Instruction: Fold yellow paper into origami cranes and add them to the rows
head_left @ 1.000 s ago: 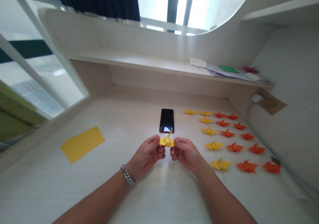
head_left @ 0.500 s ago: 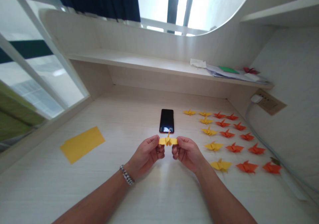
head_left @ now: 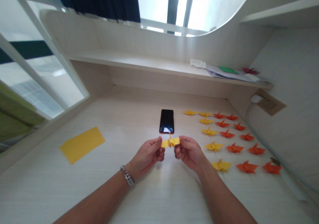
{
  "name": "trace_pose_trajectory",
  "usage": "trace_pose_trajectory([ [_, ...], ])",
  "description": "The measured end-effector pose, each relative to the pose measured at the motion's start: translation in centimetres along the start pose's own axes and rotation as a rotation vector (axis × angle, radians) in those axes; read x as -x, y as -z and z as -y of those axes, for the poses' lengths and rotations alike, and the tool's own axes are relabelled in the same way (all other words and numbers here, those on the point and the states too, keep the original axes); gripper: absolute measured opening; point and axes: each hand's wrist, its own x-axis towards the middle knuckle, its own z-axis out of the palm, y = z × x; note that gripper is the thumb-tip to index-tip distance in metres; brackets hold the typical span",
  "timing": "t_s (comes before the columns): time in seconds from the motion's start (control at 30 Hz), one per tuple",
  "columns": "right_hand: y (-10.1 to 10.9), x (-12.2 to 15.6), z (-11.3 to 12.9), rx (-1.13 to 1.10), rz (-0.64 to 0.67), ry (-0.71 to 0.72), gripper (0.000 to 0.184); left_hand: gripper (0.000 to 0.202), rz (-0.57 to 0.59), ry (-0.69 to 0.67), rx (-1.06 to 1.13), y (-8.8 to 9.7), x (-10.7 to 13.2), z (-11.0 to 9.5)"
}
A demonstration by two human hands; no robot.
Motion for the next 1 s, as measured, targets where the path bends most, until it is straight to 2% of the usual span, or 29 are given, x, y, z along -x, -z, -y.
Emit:
trace_pose_trajectory([
  [0.17,0.1,-0.1,0.0,0.083,-0.013,-0.035,0.026,0.029,0.031,-0.055,0.038,0.3,0.0,-0.1],
  [0.4,0.4,-0.6,-0.1,0.192,-0.162,0.000,0.030,0.031,0.030,-0.138,0.048,0.4,-0.1,-0.3],
  [0.47,0.4,-0.8,0.0,0.294,-0.293,0.088,0.032,0.032,-0.008,-0.138,0.035,0.5,-0.2,-0.3],
  [0.57,0.0,-0.6,0.1,0.581,-0.523,0.403,0.030,0.034,-0.081,-0.139,-0.005,0.6,-0.4,-0.1],
  [0.6,-0.3,-0.4,0.0,0.691,-0.548,0.510,0.027,0.034,-0.098,-0.142,-0.025,0.7,-0.5,0.0],
  [0.67,-1.0,0.1,-0.2,0.844,-0.500,0.623,0.020,0.034,-0.116,-0.150,-0.070,0.8,-0.6,0.2],
  [0.8,-2.0,0.6,-1.1,1.091,-0.378,0.645,0.018,0.034,-0.100,-0.174,-0.179,0.9,-0.7,0.5],
  [1.0,-1.7,0.3,-1.2,1.176,-0.457,0.633,0.017,0.031,-0.031,-0.157,-0.402,0.9,-0.7,0.4],
])
